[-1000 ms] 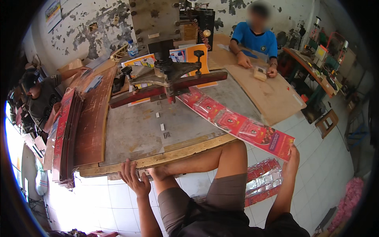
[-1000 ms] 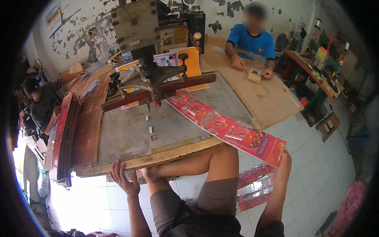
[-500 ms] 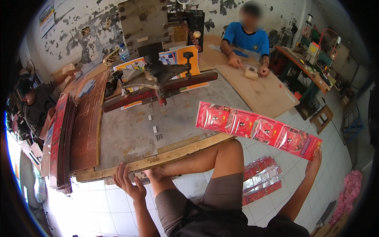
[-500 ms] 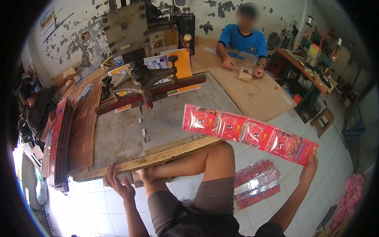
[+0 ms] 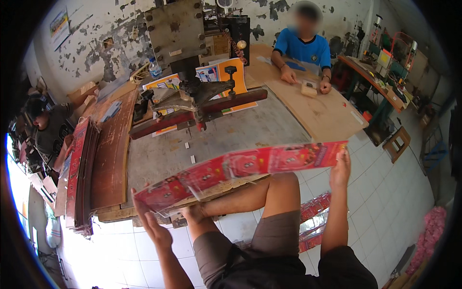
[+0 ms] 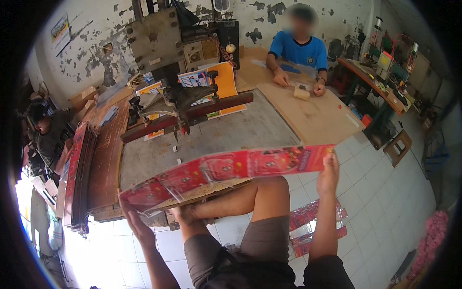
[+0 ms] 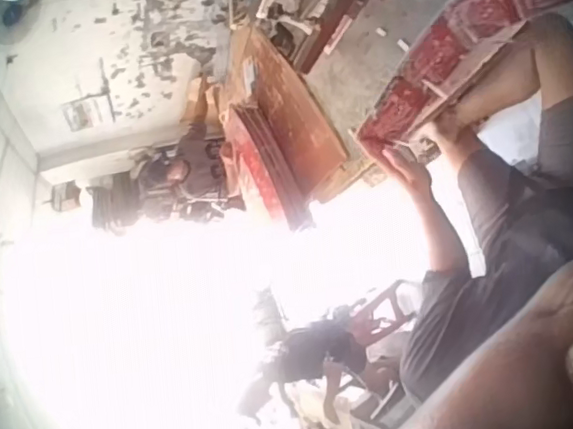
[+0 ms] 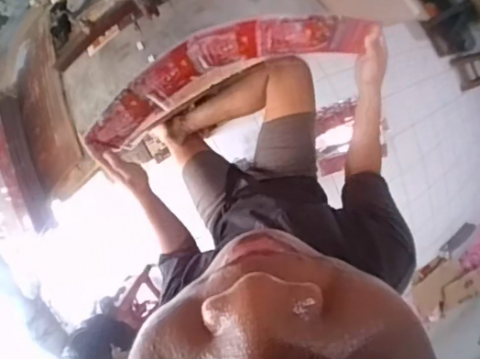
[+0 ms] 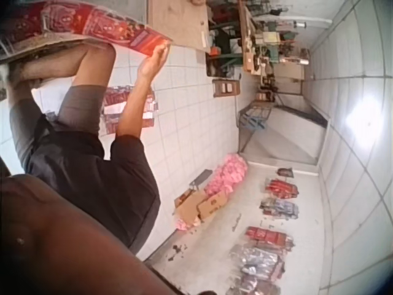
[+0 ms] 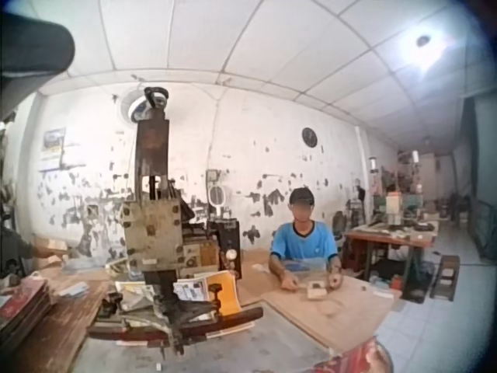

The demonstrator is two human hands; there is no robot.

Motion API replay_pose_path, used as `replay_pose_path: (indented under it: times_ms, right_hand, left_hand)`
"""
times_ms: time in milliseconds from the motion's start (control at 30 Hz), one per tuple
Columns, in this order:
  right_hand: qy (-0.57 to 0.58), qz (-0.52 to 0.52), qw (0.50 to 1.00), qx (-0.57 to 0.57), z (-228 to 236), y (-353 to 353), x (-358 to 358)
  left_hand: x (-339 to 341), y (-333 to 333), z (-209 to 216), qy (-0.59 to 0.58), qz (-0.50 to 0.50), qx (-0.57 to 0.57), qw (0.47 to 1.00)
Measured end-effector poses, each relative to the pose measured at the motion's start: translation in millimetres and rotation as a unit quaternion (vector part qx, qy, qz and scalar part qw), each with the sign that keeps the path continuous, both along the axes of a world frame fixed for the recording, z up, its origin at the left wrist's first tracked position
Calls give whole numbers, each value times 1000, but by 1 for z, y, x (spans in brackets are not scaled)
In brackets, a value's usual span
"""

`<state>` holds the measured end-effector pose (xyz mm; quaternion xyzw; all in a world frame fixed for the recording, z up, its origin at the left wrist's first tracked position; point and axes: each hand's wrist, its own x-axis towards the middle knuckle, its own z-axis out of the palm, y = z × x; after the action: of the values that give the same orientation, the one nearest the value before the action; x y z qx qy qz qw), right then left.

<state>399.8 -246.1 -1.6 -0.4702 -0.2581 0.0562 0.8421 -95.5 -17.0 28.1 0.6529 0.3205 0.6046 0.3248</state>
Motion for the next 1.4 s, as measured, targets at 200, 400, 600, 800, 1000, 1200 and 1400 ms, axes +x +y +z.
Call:
replay_pose_path:
  times_ms: [200, 400, 600, 800, 1000, 1200, 1400]
  right_hand:
    - [-56, 79, 993, -63, -7, 96, -30]
    - [-143, 126, 976, -108, 10, 137, -38]
    - [-135, 134, 973, -128, 1, 142, -43]
    - [-156, 132, 965, -166, -5, 141, -38]
    - [-146, 132, 967, -160, -1, 142, -45]
    - [-80, 186, 973, -114, -3, 141, -39]
    - [-68, 203, 971, -107, 6, 140, -47]
  left_hand:
    - [-46, 66, -2, 18, 144, -25, 989]
    - [-62, 115, -6, -79, 137, -64, 985]
    - [-75, 129, -45, -96, 148, -40, 984]
    - [-79, 129, -53, -120, 137, -80, 980]
    - [-78, 125, -49, -121, 136, -88, 979]
    - [-81, 127, -48, -118, 118, -101, 981]
    - [-76, 120, -38, -111, 100, -96, 984]
